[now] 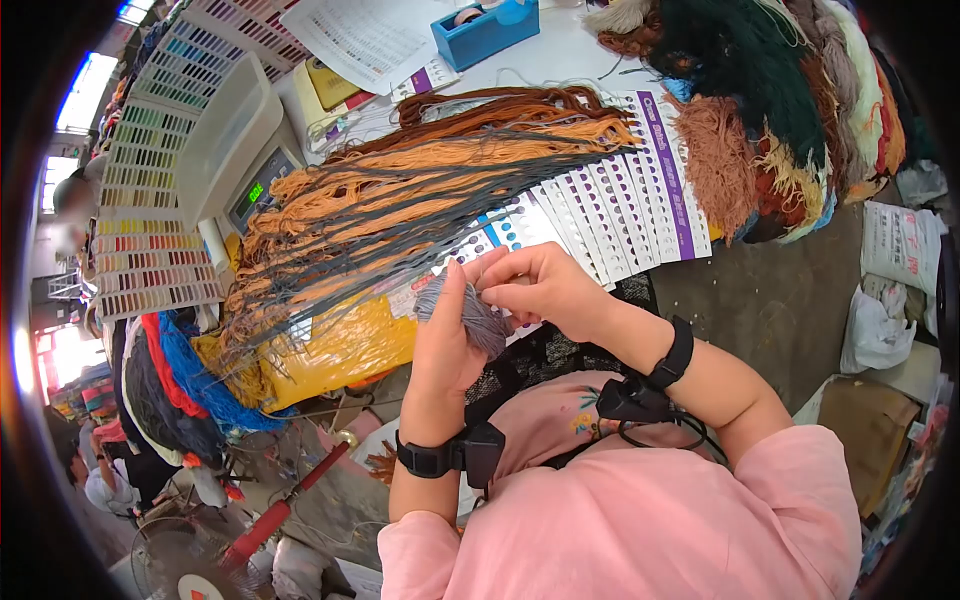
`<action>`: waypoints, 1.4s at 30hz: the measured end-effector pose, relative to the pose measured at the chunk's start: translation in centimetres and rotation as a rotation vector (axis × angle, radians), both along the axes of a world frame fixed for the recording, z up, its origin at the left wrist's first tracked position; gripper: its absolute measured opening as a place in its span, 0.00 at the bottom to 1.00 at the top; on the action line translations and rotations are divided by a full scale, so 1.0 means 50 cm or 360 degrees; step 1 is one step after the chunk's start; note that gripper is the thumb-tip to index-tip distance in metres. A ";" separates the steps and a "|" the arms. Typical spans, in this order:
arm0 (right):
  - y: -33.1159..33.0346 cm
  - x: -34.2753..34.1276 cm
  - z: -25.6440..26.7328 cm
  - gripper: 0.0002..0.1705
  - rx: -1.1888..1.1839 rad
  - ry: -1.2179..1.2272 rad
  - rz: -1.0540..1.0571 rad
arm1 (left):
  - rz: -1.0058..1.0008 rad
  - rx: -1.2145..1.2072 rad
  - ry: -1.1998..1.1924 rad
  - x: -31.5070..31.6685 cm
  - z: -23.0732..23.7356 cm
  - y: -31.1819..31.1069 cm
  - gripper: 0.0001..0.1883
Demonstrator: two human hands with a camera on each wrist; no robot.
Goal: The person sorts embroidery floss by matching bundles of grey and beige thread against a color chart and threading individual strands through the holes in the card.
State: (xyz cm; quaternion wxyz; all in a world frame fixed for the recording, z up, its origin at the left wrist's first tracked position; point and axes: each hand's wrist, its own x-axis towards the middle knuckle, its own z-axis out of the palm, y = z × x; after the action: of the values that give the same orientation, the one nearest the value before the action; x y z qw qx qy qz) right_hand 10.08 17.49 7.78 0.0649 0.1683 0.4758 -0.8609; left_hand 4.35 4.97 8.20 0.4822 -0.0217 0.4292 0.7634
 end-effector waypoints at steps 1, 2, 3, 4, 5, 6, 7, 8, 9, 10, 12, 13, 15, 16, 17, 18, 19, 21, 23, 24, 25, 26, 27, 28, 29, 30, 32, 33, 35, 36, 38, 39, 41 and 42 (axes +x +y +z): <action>-0.002 -0.001 -0.004 0.05 -0.0007 -0.0004 0.0024 | -0.0023 0.0020 -0.0002 0.001 0.001 0.000 0.27; -0.003 -0.001 -0.007 0.05 -0.0016 -0.0007 0.0048 | -0.0044 0.0040 -0.0002 0.001 0.003 0.000 0.28; -0.001 -0.001 -0.008 0.05 -0.0074 -0.0002 0.0033 | -0.0062 0.0059 -0.0002 0.000 0.004 -0.001 0.28; 0.002 0.000 -0.009 0.05 -0.0132 0.0003 0.0021 | -0.0054 0.0066 -0.0009 -0.001 0.005 -0.004 0.28; 0.003 0.000 -0.009 0.05 -0.0189 0.0010 0.0011 | -0.0045 0.0074 -0.0014 -0.003 0.005 -0.008 0.28; 0.003 0.001 -0.008 0.04 -0.0209 0.0014 -0.0022 | -0.0036 0.0080 -0.0021 -0.004 0.006 -0.011 0.29; 0.002 0.002 -0.007 0.04 -0.0229 0.0018 -0.0056 | 0.0023 0.0076 -0.0033 -0.003 0.009 -0.012 0.29; 0.002 0.003 -0.005 0.03 -0.0248 0.0020 -0.0092 | 0.0080 0.0073 -0.0046 0.000 0.015 -0.010 0.29; 0.004 0.004 -0.004 0.03 -0.0248 0.0018 -0.0092 | 0.0134 0.0071 -0.0060 0.001 0.018 -0.008 0.29; 0.007 0.005 -0.003 0.03 -0.0248 0.0013 -0.0093 | 0.0124 0.0053 -0.0047 0.004 0.017 -0.006 0.30; 0.007 0.008 0.004 0.03 -0.0156 -0.0009 -0.0073 | 0.0112 0.0015 -0.0020 0.008 0.014 -0.004 0.30; 0.005 0.008 0.012 0.03 -0.0063 -0.0023 -0.0053 | 0.0081 0.0038 -0.0029 0.007 0.011 -0.005 0.30; 0.004 0.008 0.006 0.03 0.0127 0.0012 0.0033 | 0.0016 0.0084 -0.0047 0.003 0.007 -0.005 0.30; 0.005 0.010 -0.013 0.03 0.0222 0.0057 0.0097 | 0.0018 0.0072 -0.0049 0.004 0.007 -0.005 0.30; 0.005 0.013 -0.024 0.04 0.0317 0.0101 0.0161 | 0.0020 0.0059 -0.0051 0.005 0.007 -0.004 0.30; 0.006 0.015 -0.023 0.03 0.0231 0.0085 0.0110 | 0.0022 0.0046 -0.0053 0.006 0.007 -0.003 0.30; 0.005 0.016 -0.022 0.03 0.0147 0.0071 0.0060 | 0.0035 0.0066 -0.0048 0.006 0.005 -0.005 0.29; 0.002 0.016 -0.018 0.03 0.0071 0.0122 -0.0043 | 0.0063 0.0108 -0.0036 0.004 -0.003 -0.010 0.27; -0.003 0.017 -0.014 0.03 0.0091 0.0246 -0.0158 | -0.0002 0.0011 0.0236 0.006 -0.005 -0.018 0.21; -0.006 0.018 -0.022 0.04 0.0124 0.0336 -0.0200 | -0.0037 -0.0038 0.0370 0.007 -0.007 -0.020 0.18; -0.009 0.019 -0.036 0.04 0.0158 0.0425 -0.0241 | 0.0011 -0.0007 0.0261 0.005 -0.011 -0.020 0.17; -0.010 0.020 -0.044 0.04 0.0192 0.0513 -0.0280 | 0.0061 0.0024 0.0152 0.004 -0.016 -0.021 0.15; -0.010 0.021 -0.042 0.04 0.0169 0.0524 -0.0306 | 0.0111 0.0054 0.0043 0.004 -0.018 -0.022 0.14; -0.010 0.021 -0.038 0.04 0.0145 0.0535 -0.0332 | 0.0187 0.0018 0.0018 0.007 -0.016 -0.019 0.12; -0.009 0.021 -0.036 0.03 0.0121 0.0547 -0.0357 | 0.0264 -0.0018 -0.0006 0.013 -0.011 -0.014 0.11; -0.005 0.023 -0.037 0.03 -0.0101 0.0514 -0.0290 | 0.0340 -0.0053 -0.0030 0.017 -0.008 -0.012 0.10; 0.014 0.029 -0.040 0.03 -0.0545 0.0444 -0.0156 | 0.0349 0.0016 -0.0254 0.007 -0.032 -0.035 0.08; 0.029 0.032 -0.032 0.03 -0.0682 0.0464 -0.0150 | 0.0355 0.0050 -0.0367 -0.001 -0.047 -0.057 0.08; 0.083 0.041 0.001 0.06 -0.0947 0.0503 -0.0149 | 0.0359 0.0757 -0.0834 -0.029 -0.067 -0.128 0.08; 0.152 0.051 0.007 0.07 -0.0743 0.0626 -0.0294 | 0.0579 0.0778 -0.0797 -0.052 -0.073 -0.181 0.08; 0.339 0.080 0.027 0.07 -0.0105 0.0824 -0.0717 | 0.1158 0.0904 -0.0912 -0.130 -0.113 -0.347 0.06; 0.423 0.087 0.067 0.07 0.0456 0.0824 -0.1288 | 0.1322 0.0958 -0.0910 -0.169 -0.140 -0.453 0.05; 0.655 0.180 0.096 0.06 0.0011 0.1321 -0.1588 | 0.1569 0.0885 -0.0801 -0.184 -0.082 -0.492 0.10; 0.638 0.169 0.109 0.05 0.0804 0.1187 -0.1667 | 0.1262 0.0929 -0.0738 -0.174 -0.036 -0.433 0.12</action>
State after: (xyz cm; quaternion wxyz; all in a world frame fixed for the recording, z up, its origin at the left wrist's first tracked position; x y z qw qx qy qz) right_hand 18.52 49.41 13.23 -0.5686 0.0786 0.5082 -0.6420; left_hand -4.35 -16.66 6.39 0.2251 -0.2150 0.0406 0.9494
